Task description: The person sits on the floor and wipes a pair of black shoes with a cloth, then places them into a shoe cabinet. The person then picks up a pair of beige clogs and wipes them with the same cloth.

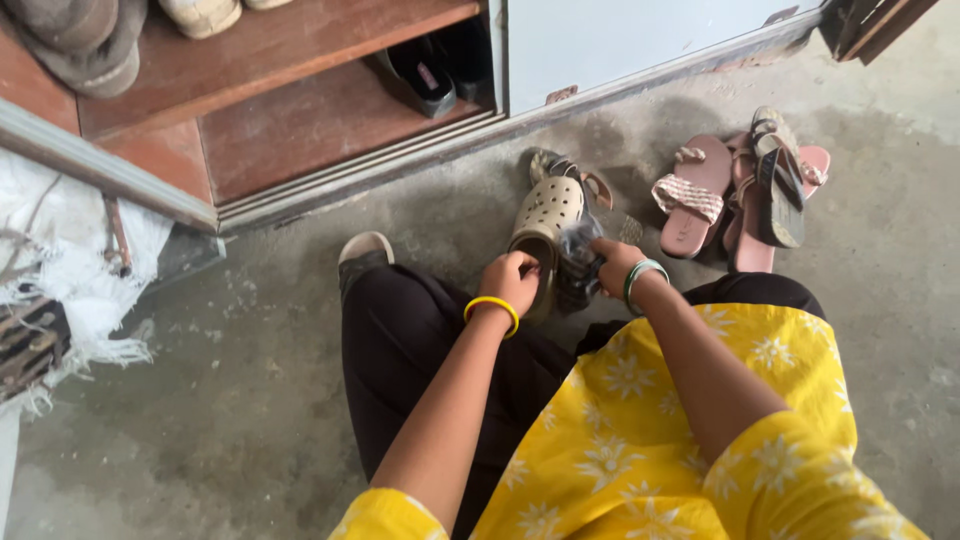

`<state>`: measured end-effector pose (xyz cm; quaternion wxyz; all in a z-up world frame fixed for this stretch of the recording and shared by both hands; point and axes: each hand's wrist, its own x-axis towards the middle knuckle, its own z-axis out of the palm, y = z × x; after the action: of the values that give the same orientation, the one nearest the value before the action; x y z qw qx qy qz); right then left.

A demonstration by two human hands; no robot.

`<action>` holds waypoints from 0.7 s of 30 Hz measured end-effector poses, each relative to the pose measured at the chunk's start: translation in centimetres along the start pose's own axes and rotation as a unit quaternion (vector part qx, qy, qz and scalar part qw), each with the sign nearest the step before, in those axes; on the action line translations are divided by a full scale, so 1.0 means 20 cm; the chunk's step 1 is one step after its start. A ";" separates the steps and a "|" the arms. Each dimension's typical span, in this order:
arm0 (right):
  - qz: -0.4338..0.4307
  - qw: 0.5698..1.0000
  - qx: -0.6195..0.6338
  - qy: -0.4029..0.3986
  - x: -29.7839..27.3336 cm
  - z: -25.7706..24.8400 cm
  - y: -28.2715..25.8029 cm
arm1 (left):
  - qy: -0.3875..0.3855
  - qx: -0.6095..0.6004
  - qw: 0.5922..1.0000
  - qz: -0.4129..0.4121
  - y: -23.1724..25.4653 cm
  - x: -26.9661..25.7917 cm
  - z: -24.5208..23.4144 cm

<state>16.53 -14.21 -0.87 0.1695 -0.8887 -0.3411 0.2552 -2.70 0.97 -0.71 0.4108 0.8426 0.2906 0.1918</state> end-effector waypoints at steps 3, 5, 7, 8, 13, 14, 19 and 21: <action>0.045 0.971 0.054 0.226 -0.01 -0.10 0.04 | 0.016 0.007 0.999 0.030 -0.01 0.05 -0.02; -0.057 0.898 0.144 0.412 -0.06 -0.28 0.13 | 0.009 0.002 1.000 0.015 -0.01 0.01 -0.01; -0.102 0.791 0.300 0.524 -0.02 -0.44 0.20 | -0.015 -0.013 0.999 -0.031 0.01 0.02 0.01; -0.110 0.747 0.327 0.569 0.03 -0.51 0.22 | -0.016 -0.028 0.999 -0.037 0.02 0.03 0.00; -0.007 0.910 0.009 0.413 0.15 -0.20 0.19 | 0.003 -0.019 0.999 -0.027 0.08 0.00 -0.03; -0.001 0.970 -0.098 0.223 0.13 -0.07 0.18 | 0.003 -0.015 1.000 -0.019 0.08 -0.01 -0.04; -0.030 1.000 -0.005 -0.001 0.06 0.25 0.22 | 0.009 -0.007 1.000 -0.026 0.07 0.00 -0.09; -0.166 0.884 -0.438 -0.004 0.10 0.09 0.29 | 0.021 -0.011 1.000 -0.005 0.06 0.00 -0.08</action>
<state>19.72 -16.80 -5.84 -0.1981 -0.8021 -0.5610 0.0517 -3.18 1.26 1.11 0.4151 0.8322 0.3014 0.2104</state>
